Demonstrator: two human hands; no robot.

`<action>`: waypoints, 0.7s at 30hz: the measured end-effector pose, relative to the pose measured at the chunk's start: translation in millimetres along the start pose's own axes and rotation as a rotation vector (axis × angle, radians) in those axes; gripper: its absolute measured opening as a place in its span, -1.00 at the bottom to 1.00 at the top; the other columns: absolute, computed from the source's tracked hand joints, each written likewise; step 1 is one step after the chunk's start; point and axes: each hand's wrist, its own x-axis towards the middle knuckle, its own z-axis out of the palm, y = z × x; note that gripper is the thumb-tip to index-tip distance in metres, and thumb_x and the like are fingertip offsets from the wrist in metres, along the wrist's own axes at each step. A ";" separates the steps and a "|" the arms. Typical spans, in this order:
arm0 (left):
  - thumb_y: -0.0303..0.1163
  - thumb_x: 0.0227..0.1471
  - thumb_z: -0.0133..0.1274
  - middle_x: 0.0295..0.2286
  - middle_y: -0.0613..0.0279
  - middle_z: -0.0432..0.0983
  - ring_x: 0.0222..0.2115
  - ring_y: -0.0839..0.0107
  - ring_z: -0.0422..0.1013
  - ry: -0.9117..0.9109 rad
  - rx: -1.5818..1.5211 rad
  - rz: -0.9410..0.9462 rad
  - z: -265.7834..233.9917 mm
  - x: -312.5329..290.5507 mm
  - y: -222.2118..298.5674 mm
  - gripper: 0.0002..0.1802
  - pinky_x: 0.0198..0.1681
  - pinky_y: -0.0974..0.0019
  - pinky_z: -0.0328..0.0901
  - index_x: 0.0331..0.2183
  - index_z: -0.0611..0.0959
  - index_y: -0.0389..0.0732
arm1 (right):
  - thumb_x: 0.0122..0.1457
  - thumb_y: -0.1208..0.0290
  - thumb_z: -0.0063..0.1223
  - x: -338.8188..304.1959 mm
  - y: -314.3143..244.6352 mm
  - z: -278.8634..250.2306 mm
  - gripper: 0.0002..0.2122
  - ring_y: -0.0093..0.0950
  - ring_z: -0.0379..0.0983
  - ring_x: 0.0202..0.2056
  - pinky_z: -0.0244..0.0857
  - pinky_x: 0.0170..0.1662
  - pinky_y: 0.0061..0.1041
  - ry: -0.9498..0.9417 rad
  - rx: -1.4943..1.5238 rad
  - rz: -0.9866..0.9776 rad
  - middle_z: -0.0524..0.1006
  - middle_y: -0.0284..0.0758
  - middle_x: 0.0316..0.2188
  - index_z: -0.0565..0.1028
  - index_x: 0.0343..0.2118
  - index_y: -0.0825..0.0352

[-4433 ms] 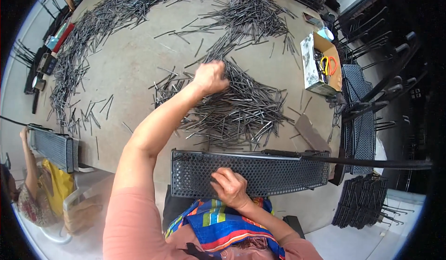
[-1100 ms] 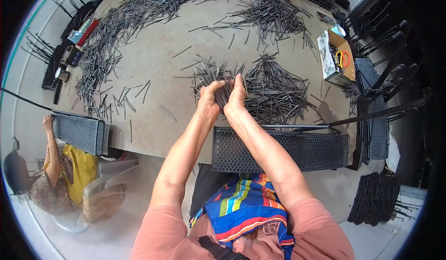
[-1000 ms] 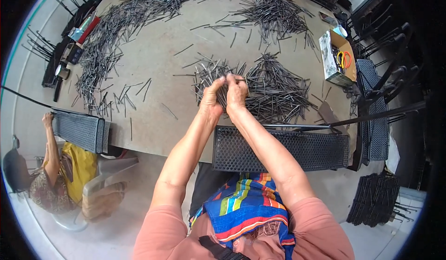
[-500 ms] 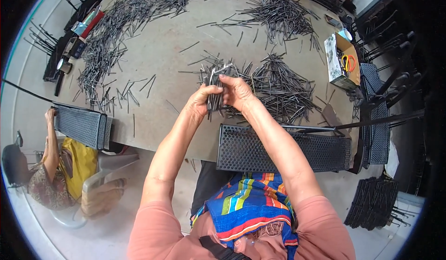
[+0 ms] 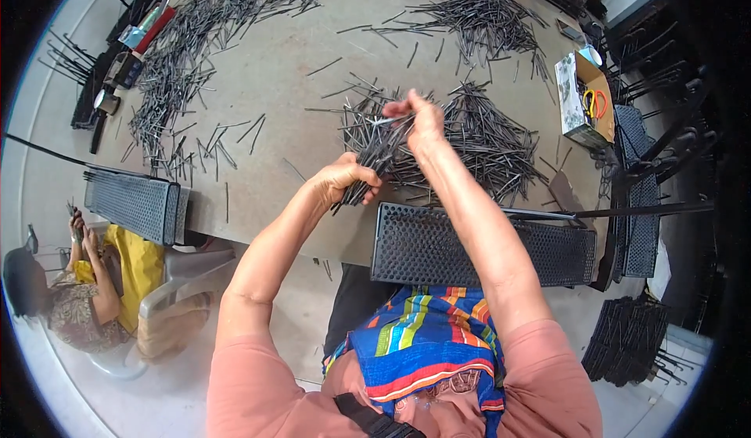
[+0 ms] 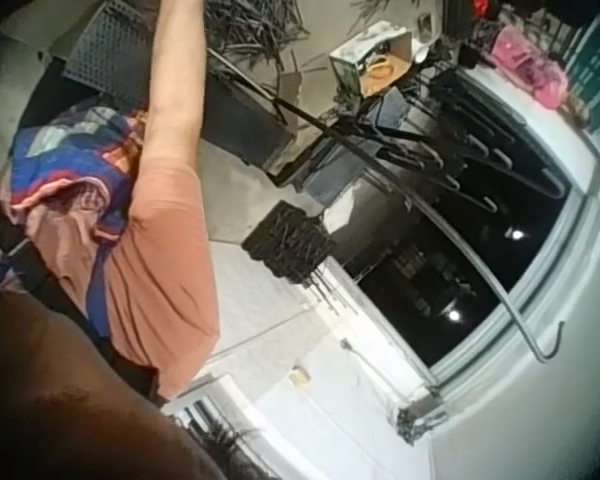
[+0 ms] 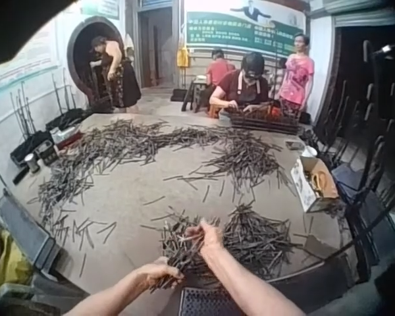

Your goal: Manually inserting metal rods into a perforated grid to assemble a radiator core.

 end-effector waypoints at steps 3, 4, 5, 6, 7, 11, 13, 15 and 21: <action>-0.64 -0.25 0.17 -0.57 0.16 0.50 -0.61 0.38 0.46 0.080 0.067 0.148 5.2 -10.5 -13.2 -0.78 -0.55 0.34 0.40 -0.41 0.57 -0.34 | 0.12 0.24 0.16 2.3 -28.9 -8.7 -0.72 -0.43 0.39 -0.72 0.19 -0.72 -0.44 0.200 -0.330 -0.370 0.50 -0.23 -0.70 0.42 -0.56 0.34; -0.61 -0.23 0.20 -0.58 0.22 0.51 -0.60 0.46 0.45 0.234 0.122 0.370 9.5 -13.7 -19.5 -0.81 -0.53 0.38 0.38 -0.43 0.57 -0.31 | 0.08 0.23 0.19 0.8 -34.7 -7.1 -0.71 -0.47 0.34 -0.75 0.14 -0.75 -0.48 0.248 -0.354 -0.400 0.47 -0.26 -0.71 0.42 -0.58 0.33; -0.59 -0.22 0.22 -0.59 0.28 0.51 -0.59 0.54 0.43 0.386 0.177 0.590 12.6 -15.9 -25.6 -0.83 -0.51 0.41 0.36 -0.46 0.58 -0.29 | 0.04 0.22 0.23 -0.7 -39.7 -6.1 -0.70 -0.52 0.29 -0.78 0.10 -0.78 -0.52 0.297 -0.378 -0.430 0.45 -0.29 -0.72 0.41 -0.61 0.32; -0.55 -0.19 0.24 -0.55 0.39 0.51 -0.53 0.59 0.42 0.454 0.332 0.707 15.7 -15.6 -31.5 -0.79 -0.41 0.45 0.35 -0.41 0.57 -0.28 | -0.04 0.21 0.30 6.7 -46.2 -19.7 -0.69 -0.37 0.45 -0.63 0.32 -0.60 -0.39 0.351 -0.607 -0.479 0.55 -0.19 -0.59 0.49 -0.54 0.39; -0.55 -0.19 0.24 -0.55 0.39 0.51 -0.53 0.59 0.42 0.461 0.329 0.696 10.4 -12.7 -44.7 -0.79 -0.41 0.45 0.35 -0.41 0.57 -0.28 | -0.04 0.21 0.30 1.3 -40.7 -17.7 -0.69 -0.37 0.45 -0.63 0.32 -0.60 -0.39 0.348 -0.610 -0.465 0.55 -0.19 -0.59 0.49 -0.54 0.39; -0.50 -0.22 0.26 -0.49 0.26 0.57 -0.49 0.50 0.46 0.811 0.578 0.933 -11.9 5.5 -95.4 -0.64 -0.35 0.36 0.39 -0.28 0.55 -0.24 | -0.16 0.16 0.37 -30.5 -31.6 -0.7 -0.30 -0.06 0.43 -0.03 0.28 0.02 -0.18 0.422 -1.212 -0.332 0.52 0.01 -0.10 0.34 0.02 0.45; -0.49 -0.21 0.26 -0.46 0.33 0.57 -0.46 0.38 0.50 0.901 0.778 0.955 -4.7 14.6 -97.7 -0.62 -0.32 0.31 0.40 -0.25 0.53 -0.28 | -0.19 0.22 0.39 -31.0 -25.4 -8.5 -0.19 -0.09 0.34 0.11 0.17 0.18 -0.29 0.348 -1.138 -0.348 0.44 0.04 0.04 0.28 0.13 0.53; -0.52 -0.16 0.21 -0.48 0.26 0.57 -0.49 0.32 0.51 0.988 0.869 1.028 -5.3 17.0 -94.9 -0.70 -0.39 0.30 0.40 -0.29 0.54 -0.30 | -0.13 0.29 0.36 -34.4 -17.5 -9.6 -0.29 -0.13 0.38 0.08 0.20 0.16 -0.32 0.331 -1.106 -0.388 0.46 0.03 0.01 0.33 0.09 0.54; -0.57 -0.06 0.09 -0.55 0.13 0.49 -0.54 0.31 0.45 0.605 -0.747 0.692 3.2 -21.4 -26.1 -0.91 -0.43 0.24 0.41 -0.45 0.50 -0.36 | 0.14 0.38 0.15 -91.8 16.4 -0.3 -0.71 -0.53 0.51 -0.32 0.36 -0.21 -0.56 -0.187 -0.675 -0.423 0.57 -0.27 -0.31 0.48 -0.14 0.45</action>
